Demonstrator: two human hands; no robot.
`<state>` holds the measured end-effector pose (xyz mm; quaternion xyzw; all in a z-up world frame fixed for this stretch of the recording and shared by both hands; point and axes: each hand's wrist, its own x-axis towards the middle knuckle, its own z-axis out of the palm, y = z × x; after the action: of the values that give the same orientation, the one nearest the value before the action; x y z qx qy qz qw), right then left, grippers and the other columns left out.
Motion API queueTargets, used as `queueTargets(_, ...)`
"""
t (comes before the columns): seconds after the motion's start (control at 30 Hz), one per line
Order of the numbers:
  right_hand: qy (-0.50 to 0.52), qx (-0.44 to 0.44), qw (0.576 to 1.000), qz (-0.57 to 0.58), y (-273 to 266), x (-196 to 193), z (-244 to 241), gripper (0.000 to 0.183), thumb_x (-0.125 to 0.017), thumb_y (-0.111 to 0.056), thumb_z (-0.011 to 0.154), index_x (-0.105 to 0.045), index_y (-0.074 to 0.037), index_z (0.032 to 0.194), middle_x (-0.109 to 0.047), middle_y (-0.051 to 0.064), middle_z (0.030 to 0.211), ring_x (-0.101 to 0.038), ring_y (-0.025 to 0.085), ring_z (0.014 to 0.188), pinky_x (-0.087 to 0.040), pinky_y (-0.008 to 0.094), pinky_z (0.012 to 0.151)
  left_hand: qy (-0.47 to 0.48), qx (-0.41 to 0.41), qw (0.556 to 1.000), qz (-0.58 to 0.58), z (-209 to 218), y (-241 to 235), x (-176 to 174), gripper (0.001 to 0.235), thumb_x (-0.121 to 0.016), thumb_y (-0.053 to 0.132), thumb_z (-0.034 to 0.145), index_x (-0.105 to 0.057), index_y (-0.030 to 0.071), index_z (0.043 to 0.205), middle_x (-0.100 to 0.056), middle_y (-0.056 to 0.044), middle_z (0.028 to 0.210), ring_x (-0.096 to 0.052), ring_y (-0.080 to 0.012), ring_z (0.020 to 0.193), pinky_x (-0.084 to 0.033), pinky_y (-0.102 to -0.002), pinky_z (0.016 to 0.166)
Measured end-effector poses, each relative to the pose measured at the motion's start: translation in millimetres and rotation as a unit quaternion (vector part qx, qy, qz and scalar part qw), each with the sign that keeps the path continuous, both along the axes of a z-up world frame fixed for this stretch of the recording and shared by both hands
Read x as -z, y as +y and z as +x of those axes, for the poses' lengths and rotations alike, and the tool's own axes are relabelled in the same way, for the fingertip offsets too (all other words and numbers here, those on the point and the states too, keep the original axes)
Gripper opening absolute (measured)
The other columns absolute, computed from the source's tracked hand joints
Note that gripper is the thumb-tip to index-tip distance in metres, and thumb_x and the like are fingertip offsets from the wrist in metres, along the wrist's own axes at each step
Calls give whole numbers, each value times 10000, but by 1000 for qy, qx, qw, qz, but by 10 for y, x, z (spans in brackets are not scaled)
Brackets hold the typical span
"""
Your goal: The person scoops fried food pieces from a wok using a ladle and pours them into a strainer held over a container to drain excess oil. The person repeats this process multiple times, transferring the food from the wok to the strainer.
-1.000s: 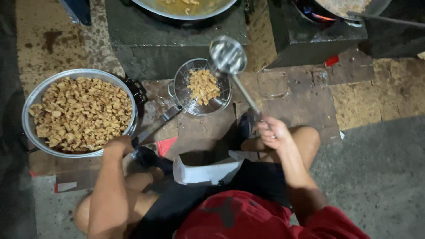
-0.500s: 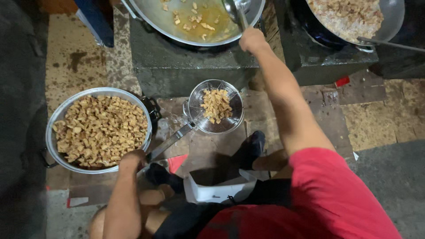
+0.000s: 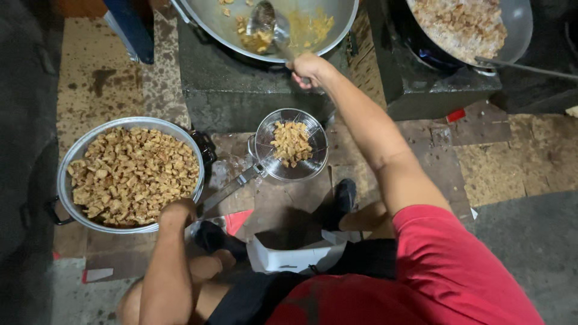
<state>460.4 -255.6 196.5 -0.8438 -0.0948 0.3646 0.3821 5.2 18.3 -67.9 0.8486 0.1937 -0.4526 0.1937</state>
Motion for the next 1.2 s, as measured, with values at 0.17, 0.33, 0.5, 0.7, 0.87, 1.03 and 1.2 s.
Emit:
queueTargets(0.17,276,155,920,230,70,65,178,193,-528,-274,1082,-552,-108,988,-510,-31,616,-424,34,432,-312,183,339,-7,4,1000,19,-108,-10,-91,369,-754,211,761,-795,46,1088,-805,-186,1125,-789,-326,1037,-609,-448,908)
queueTargets(0.33,371,137,855,336,-241,-154,-181,283,-517,-323,1094,-586,-54,1041,-478,-36,638,-394,9,444,-281,155,339,-30,15,999,41,-158,-135,-332,384,-750,210,770,-789,41,1113,-797,-190,1157,-781,-328,1067,-606,-446,932)
queueTargets(0.5,334,112,874,334,-938,-603,-769,252,-562,-344,1046,-627,-101,1044,-468,-65,605,-369,5,388,-275,166,299,-55,2,995,78,-151,-218,-564,389,-737,189,783,-788,39,1138,-770,-198,1211,-755,-338,1118,-598,-452,955)
queueTargets(0.7,212,115,916,322,-1905,-942,-1732,104,-616,-221,1029,-549,-160,1080,-503,-47,633,-406,32,402,-308,201,319,-33,6,996,86,-87,-350,-761,435,-790,210,772,-779,51,1177,-730,-182,1275,-714,-343,1180,-577,-452,988)
queueTargets(0.87,150,150,944,252,-2434,-765,-2434,284,-653,-147,1024,-635,-112,1305,-544,-50,695,-442,36,465,-320,197,375,0,25,998,54,-114,-335,-639,440,-782,230,755,-807,31,1147,-793,-167,1216,-779,-309,1109,-610,-434,959)
queueTargets(1.03,147,187,963,124,-2557,-331,-2860,291,-633,-186,935,-582,-111,1212,-549,-5,629,-476,91,395,-326,258,298,-26,82,994,71,-103,-263,-434,494,-791,324,776,-778,46,1184,-739,-166,1270,-734,-323,1151,-586,-426,982)
queueTargets(1.2,-98,30,994,-27,-2576,171,-3052,514,-574,-216,947,-545,-78,1442,-664,122,790,-624,225,560,-506,377,478,-7,62,995,78,-146,-243,-458,504,-775,366,823,-768,43,1210,-733,-167,1294,-720,-332,1184,-575,-434,1001)
